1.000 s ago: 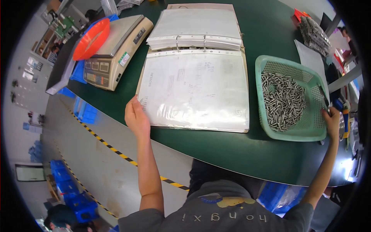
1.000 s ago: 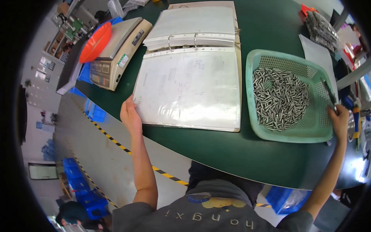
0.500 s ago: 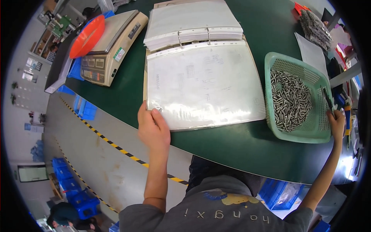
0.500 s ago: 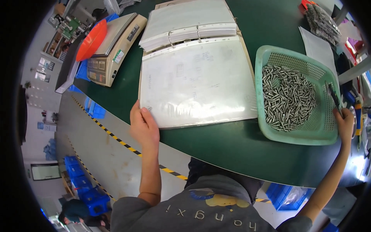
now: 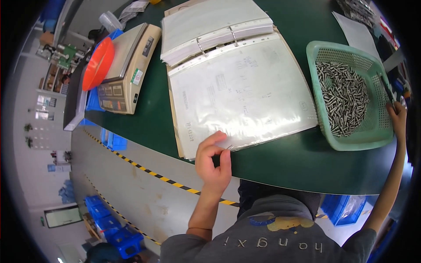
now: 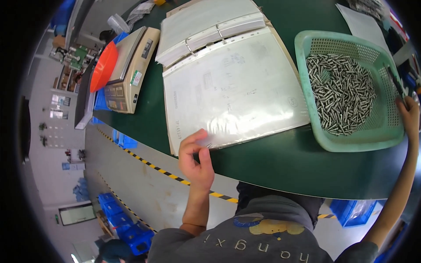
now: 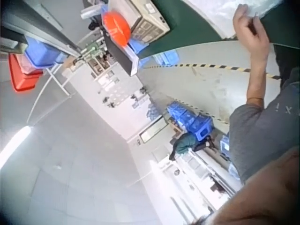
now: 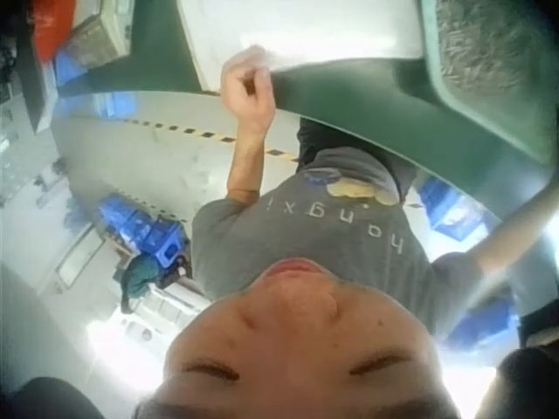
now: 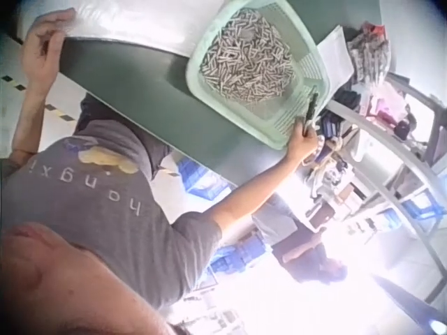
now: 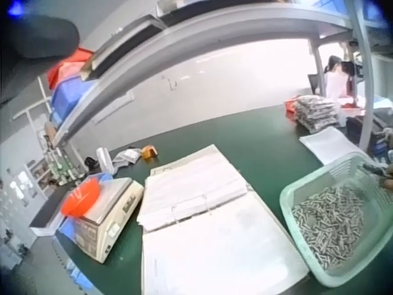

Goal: Measuring the dimensions of small metal components using a digital caliper at a manufacturing workbench.

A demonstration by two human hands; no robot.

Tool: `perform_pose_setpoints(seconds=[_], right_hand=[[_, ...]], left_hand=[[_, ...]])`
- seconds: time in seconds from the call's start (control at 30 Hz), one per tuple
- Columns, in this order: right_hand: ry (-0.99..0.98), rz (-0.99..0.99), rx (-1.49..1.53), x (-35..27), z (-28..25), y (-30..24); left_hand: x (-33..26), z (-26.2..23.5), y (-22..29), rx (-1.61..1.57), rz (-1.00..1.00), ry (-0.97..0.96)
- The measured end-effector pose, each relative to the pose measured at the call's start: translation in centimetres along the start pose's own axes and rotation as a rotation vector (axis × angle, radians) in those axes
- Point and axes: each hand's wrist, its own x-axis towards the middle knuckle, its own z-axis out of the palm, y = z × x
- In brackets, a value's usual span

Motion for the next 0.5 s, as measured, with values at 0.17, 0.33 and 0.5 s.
perform_pose_setpoints(seconds=[0.17, 0.33, 0.5], right_hand=[[-0.016, 0.049, 0.074, -0.7, 0.7, 2.5], [-0.023, 0.001, 0.071, -1.2, 0.2, 4.5], [-0.151, 0.177, -0.004, -1.5, -1.5, 2.2]], left_hand=[[-0.5, 0.8, -1.1, -0.114, -0.017, 0.084], [-0.9, 1.0, -1.3, -0.152, -0.003, 0.146], [-0.9, 0.3, -0.8, -0.047, 0.060, 0.140]])
